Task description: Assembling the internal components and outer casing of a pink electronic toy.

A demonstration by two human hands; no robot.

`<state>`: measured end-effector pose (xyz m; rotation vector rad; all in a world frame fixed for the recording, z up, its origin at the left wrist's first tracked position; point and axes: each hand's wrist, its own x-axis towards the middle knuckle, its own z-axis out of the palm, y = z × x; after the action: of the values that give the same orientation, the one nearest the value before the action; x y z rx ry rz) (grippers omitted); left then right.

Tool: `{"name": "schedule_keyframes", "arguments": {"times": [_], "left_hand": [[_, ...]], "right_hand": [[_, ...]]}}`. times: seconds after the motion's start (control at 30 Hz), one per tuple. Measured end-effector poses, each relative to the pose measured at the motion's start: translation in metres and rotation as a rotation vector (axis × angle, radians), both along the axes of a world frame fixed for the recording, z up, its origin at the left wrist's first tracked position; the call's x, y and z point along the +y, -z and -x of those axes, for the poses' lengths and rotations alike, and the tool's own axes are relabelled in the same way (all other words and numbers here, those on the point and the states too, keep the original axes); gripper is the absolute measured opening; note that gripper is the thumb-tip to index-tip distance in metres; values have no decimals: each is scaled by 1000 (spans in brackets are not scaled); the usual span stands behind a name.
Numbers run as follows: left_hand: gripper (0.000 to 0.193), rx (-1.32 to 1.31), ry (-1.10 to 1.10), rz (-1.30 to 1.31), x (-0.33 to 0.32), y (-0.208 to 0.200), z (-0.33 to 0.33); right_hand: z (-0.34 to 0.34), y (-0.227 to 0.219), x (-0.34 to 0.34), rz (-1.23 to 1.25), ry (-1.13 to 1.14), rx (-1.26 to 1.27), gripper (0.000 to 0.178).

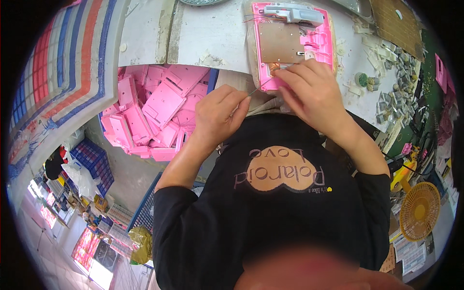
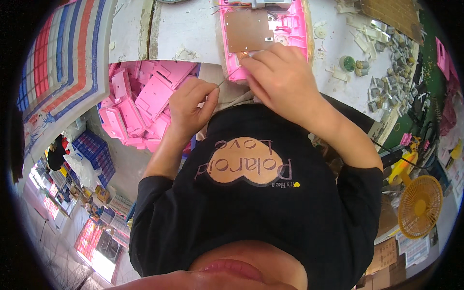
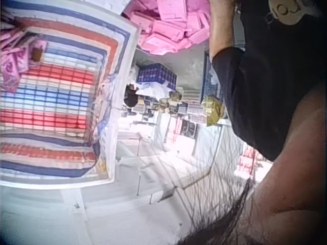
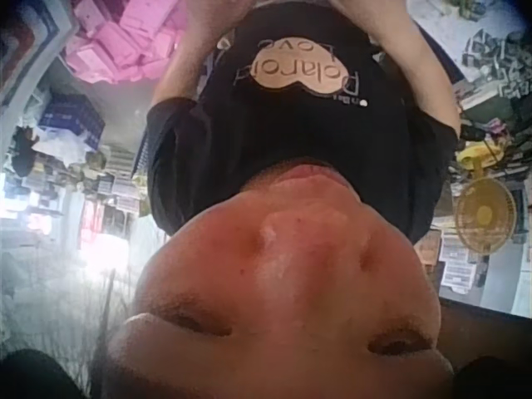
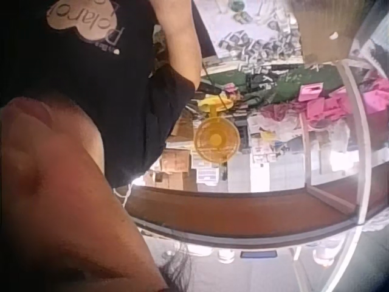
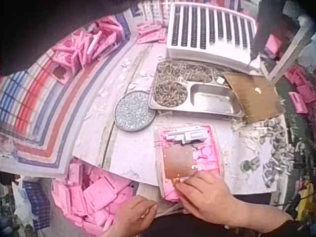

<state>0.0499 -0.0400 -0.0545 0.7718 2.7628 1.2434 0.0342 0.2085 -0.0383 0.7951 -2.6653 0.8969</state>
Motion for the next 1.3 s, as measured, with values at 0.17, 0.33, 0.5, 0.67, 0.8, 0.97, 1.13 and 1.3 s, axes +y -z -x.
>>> {"name": "schedule_keyframes", "arguments": {"times": [0.17,0.33,0.5,0.67,0.8,0.97,1.13,1.3], "left_hand": [[9,-61,246,110,5,2,-13],[15,-159,355,-62,10,3,5],[18,-59,136,-156,28,3,33],[19,-65,223,-106,19,15,38],[20,-80,236,-125,20,13,42],[21,-92,260,-93,22,3,47],[16,11,251,-74,38,-16,75],[11,280,208,-46,80,-19,112]], "right_hand": [[-3,0,-12,-41,-11,-46,28],[-4,6,-13,-120,23,-48,32],[1,1,-10,-90,-49,-89,28],[36,-5,54,-3,190,-6,15],[58,-6,57,-26,325,-76,14],[62,5,59,-101,319,-121,13],[55,-6,59,-121,220,-100,11],[55,-12,62,-229,174,-91,12]]}}
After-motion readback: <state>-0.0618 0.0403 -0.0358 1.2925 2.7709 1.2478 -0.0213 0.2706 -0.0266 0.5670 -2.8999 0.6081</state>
